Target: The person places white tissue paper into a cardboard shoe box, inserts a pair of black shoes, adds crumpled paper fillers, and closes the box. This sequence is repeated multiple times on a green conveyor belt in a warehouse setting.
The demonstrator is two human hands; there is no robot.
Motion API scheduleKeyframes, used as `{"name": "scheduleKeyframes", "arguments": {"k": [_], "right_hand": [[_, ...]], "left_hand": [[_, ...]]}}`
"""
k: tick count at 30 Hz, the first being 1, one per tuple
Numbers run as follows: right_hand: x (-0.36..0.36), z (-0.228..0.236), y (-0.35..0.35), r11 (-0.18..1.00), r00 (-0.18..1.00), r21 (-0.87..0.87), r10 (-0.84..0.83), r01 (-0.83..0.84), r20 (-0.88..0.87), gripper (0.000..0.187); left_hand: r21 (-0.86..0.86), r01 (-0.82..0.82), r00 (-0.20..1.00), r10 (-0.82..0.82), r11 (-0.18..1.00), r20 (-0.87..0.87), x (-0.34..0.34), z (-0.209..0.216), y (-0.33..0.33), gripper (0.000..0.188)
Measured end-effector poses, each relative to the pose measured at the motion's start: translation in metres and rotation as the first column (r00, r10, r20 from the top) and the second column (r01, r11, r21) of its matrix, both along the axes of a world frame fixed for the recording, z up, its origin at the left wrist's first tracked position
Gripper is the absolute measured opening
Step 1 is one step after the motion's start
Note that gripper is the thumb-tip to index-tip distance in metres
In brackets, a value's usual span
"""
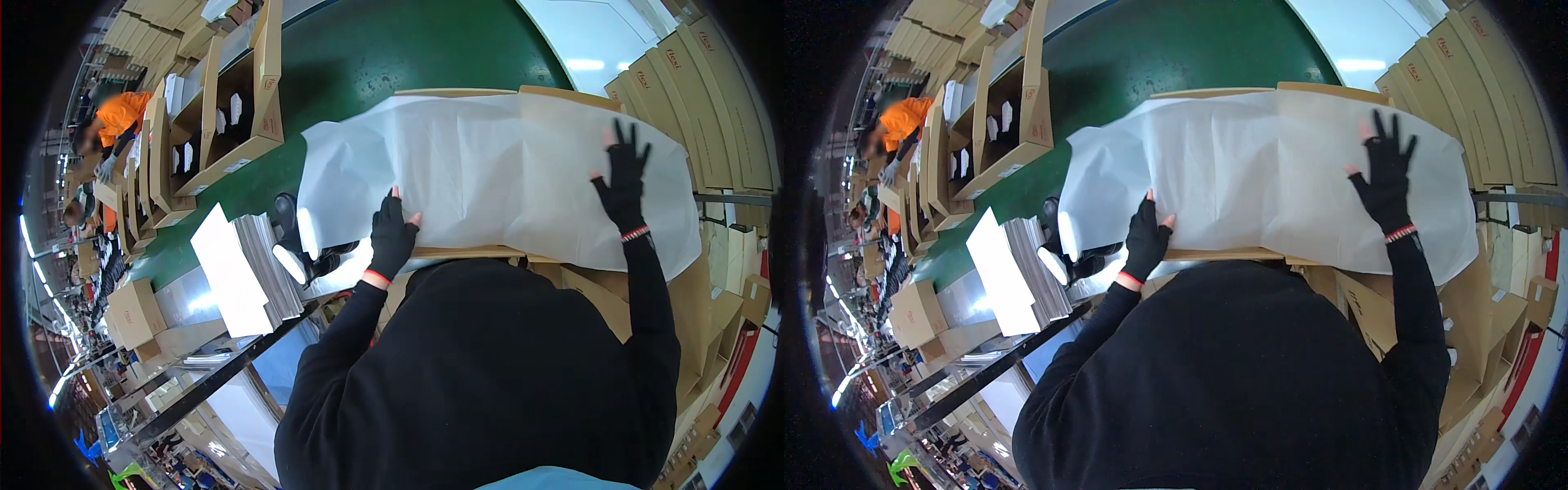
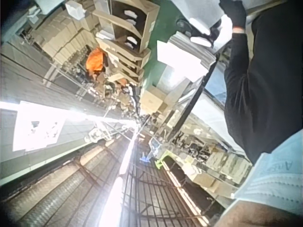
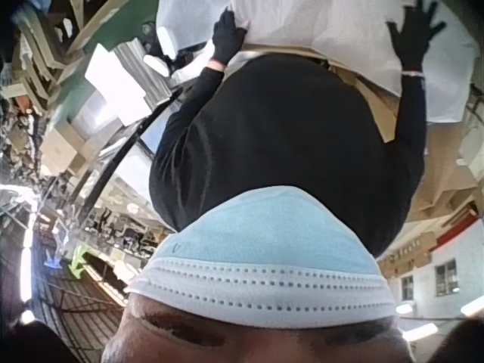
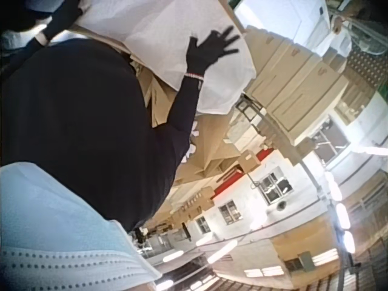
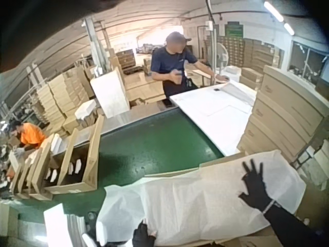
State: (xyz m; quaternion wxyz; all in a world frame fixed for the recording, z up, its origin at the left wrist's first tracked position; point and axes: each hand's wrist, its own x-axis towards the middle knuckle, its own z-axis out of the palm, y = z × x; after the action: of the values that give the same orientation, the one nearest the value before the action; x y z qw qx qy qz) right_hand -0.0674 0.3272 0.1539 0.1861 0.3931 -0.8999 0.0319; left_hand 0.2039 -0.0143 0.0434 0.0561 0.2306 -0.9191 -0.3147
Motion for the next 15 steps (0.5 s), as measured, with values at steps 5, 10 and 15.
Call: {"name": "scheduleKeyframes", "arguments": {"k": [5,10,15], "right_hand": [[-0.051,-0.079,0.024,0.763,0.897,0.581,-0.426,0.285,0.119,0.058],[-0.071,-0.073,-0.05,0.994,0.994,-0.023,0.105,-0.104,0.041,0.046],[-0.052,-0.064,-0.195,0.866,0.885,-0.25,0.461,-0.433,0.061,0.046]], "left_hand": [[-0.142,0.042,0.979,-0.069,0.989,-0.19,0.023,0.005,0.005,0.056],[-0.083,-0.111,0.953,0.082,0.99,-0.293,0.02,-0.007,0.01,0.046],[-0.011,-0.024,0.976,0.021,1.0,-0.218,-0.007,0.004,-0.002,0.046]]}}
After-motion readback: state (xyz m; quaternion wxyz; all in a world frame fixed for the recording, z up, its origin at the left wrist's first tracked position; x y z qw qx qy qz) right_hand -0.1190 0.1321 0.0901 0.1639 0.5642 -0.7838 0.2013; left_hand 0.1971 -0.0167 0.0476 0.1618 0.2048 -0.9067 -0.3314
